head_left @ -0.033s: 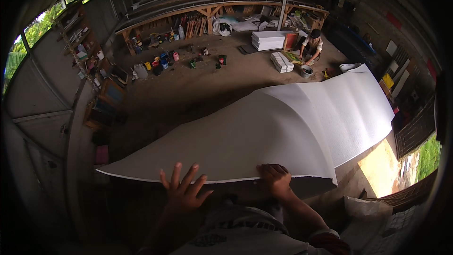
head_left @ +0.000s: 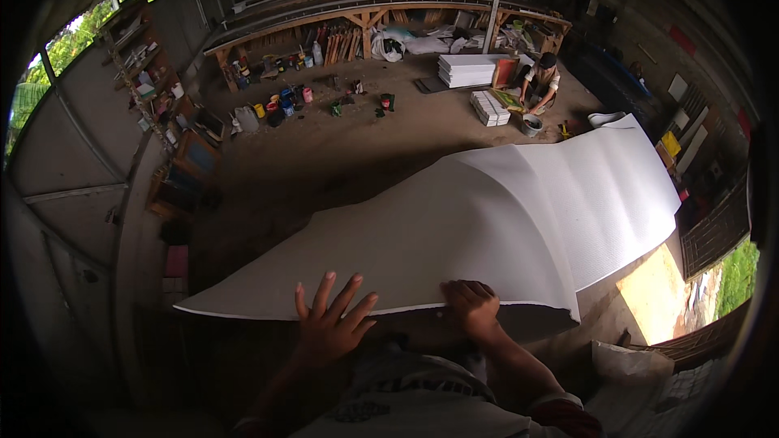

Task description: The person picks up a pink and white foam sheet and places it on a stack. Then, the person unfolds several large white foam sheets and lays them flat on the floor one by one.

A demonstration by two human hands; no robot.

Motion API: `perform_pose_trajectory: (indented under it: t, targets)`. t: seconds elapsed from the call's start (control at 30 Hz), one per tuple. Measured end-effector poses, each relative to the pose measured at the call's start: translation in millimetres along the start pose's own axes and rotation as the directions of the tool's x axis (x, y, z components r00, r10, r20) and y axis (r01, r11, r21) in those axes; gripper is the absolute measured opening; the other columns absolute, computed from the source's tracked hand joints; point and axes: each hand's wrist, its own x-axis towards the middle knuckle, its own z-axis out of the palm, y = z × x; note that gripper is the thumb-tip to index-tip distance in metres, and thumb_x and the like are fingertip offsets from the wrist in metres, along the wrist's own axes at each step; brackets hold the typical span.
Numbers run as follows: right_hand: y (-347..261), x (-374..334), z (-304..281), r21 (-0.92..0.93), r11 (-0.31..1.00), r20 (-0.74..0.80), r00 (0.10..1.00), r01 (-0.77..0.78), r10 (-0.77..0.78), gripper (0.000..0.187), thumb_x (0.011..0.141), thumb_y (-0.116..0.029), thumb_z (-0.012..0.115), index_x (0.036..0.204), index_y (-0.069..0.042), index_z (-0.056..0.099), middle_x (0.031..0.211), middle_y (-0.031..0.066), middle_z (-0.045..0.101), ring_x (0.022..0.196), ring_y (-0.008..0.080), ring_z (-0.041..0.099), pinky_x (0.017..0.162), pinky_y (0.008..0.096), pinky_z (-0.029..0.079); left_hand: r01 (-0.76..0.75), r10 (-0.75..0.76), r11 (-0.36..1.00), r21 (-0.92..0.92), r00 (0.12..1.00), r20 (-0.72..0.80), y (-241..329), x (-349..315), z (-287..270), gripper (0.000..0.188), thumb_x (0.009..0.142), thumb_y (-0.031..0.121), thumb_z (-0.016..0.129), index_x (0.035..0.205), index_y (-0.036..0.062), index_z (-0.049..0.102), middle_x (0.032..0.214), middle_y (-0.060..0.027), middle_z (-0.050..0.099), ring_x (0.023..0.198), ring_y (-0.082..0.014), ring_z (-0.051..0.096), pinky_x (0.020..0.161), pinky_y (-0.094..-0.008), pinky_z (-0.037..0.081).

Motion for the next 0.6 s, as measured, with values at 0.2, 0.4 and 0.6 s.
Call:
perform_pose_trajectory:
  t: [0.2,0.4,0.6]
  targets:
    - [7,26,5,-0.036,0.999,-0.039,0.998,0.038,-0.04,0.039,0.065,-0.019,0.074,0.103,-0.012,0.073,0.094,0.0024,0.073,0.085,0.0211,0.071,0.074,0.0359,0.058,0.242,-0.217,0.959,-0.149,0.962,0.164,-19,17,38,0.022,0.069,0.02,0.076,0.091,0.0184,0.075,0.084,0.0007,0.069,0.08,-0.0221,0.067,0.094,-0.0464,0.05]
    - [68,-64,-54,-0.187,0.944,-0.087,0.962,-0.273,0.26,0.047,0.072,-0.018,0.074,0.118,-0.007,0.068,0.103,0.0107,0.07,0.094,0.0309,0.068,0.082,0.0438,0.052,0.106,-0.097,0.993,0.049,0.982,-0.161,-78,44,3,0.019,0.063,0.016,0.074,0.081,0.018,0.074,0.072,0.0023,0.065,0.072,-0.0209,0.065,0.097,-0.0446,0.05]
    - [144,-243,-48,-0.303,0.723,-0.08,0.772,-0.621,0.63,0.053,0.077,-0.021,0.076,0.127,-0.007,0.064,0.12,0.0155,0.068,0.11,0.0358,0.065,0.095,0.0461,0.051,0.13,-0.084,0.967,0.218,0.974,-0.211,-134,62,-88,0.02,0.066,0.021,0.07,0.085,0.0149,0.075,0.07,-0.0011,0.066,0.069,-0.0232,0.064,0.109,-0.0523,0.043]
